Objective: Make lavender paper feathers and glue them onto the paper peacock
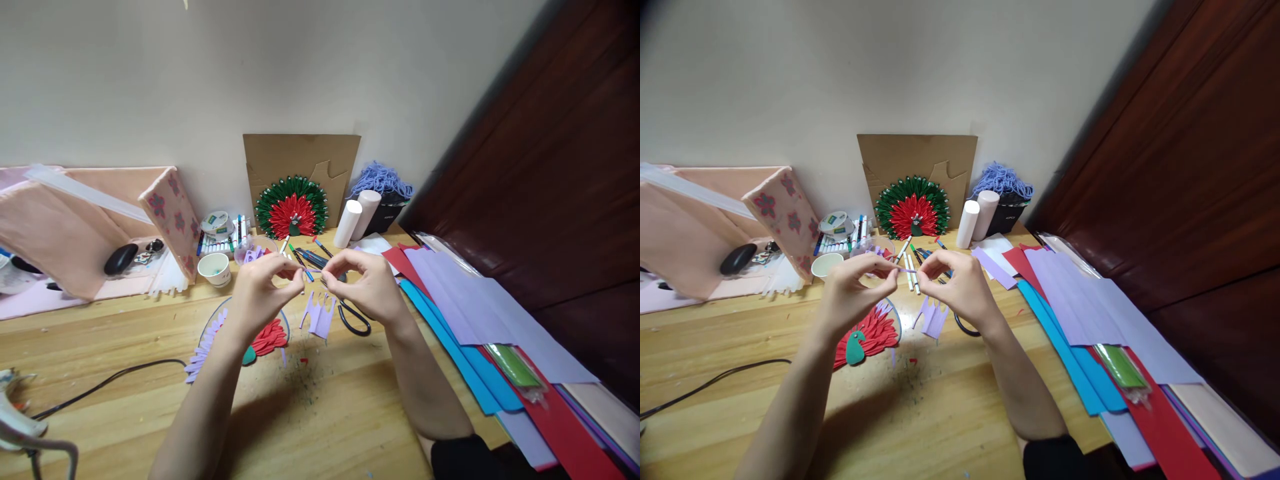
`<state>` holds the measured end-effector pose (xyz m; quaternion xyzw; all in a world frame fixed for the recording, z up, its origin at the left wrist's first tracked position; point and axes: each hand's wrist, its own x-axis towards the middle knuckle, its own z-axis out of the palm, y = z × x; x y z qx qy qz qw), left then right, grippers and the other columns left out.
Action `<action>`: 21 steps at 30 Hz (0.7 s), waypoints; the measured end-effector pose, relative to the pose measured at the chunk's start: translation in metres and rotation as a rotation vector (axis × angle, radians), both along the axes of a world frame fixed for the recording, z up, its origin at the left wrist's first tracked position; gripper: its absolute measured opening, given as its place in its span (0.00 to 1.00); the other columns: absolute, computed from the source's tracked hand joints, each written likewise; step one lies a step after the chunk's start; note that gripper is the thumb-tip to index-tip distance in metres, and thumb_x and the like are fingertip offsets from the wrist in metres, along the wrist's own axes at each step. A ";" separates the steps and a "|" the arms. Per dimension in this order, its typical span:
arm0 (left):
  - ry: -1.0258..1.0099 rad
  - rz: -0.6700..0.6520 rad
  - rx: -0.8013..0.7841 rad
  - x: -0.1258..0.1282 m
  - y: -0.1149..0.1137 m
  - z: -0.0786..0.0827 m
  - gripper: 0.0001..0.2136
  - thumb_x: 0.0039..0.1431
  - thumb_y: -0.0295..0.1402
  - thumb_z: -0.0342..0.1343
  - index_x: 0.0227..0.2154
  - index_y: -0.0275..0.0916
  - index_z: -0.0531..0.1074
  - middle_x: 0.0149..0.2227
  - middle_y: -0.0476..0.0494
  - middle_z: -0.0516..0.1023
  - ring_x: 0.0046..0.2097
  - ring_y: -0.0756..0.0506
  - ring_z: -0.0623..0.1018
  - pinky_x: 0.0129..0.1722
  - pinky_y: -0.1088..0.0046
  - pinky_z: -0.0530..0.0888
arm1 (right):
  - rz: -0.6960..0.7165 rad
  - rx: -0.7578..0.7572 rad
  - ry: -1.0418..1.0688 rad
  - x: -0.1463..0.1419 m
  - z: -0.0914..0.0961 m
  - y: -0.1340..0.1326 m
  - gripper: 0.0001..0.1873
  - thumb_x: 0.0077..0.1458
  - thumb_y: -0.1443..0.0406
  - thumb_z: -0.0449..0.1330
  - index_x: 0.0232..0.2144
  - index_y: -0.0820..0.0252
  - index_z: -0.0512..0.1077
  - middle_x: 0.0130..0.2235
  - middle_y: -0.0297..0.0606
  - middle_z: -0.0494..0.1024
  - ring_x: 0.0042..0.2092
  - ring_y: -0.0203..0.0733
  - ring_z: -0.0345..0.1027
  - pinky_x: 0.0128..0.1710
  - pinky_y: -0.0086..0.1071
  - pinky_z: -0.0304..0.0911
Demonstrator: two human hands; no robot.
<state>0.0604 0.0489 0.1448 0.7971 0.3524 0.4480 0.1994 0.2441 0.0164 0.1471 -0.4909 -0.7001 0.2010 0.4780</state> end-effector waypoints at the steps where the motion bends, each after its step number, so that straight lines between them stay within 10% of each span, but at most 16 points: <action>1: -0.023 0.022 -0.015 -0.002 0.001 0.001 0.04 0.51 0.28 0.55 0.27 0.37 0.75 0.26 0.46 0.77 0.28 0.51 0.74 0.28 0.75 0.72 | -0.025 0.005 0.012 0.001 0.000 0.000 0.02 0.46 0.71 0.60 0.24 0.61 0.71 0.25 0.32 0.75 0.27 0.34 0.68 0.30 0.28 0.66; 11: -0.352 -0.144 -0.475 0.007 0.001 -0.002 0.07 0.48 0.34 0.61 0.28 0.36 0.77 0.27 0.44 0.80 0.27 0.50 0.77 0.26 0.76 0.76 | -0.016 0.078 0.070 -0.007 0.000 -0.002 0.02 0.50 0.67 0.61 0.28 0.60 0.74 0.29 0.35 0.77 0.29 0.35 0.70 0.31 0.29 0.68; 21: -0.359 -0.165 -0.480 0.005 0.002 -0.003 0.06 0.48 0.33 0.61 0.27 0.36 0.76 0.27 0.44 0.79 0.28 0.50 0.77 0.29 0.75 0.76 | 0.042 0.005 0.165 -0.011 -0.005 0.001 0.04 0.49 0.65 0.62 0.30 0.60 0.73 0.30 0.35 0.77 0.31 0.36 0.71 0.33 0.30 0.70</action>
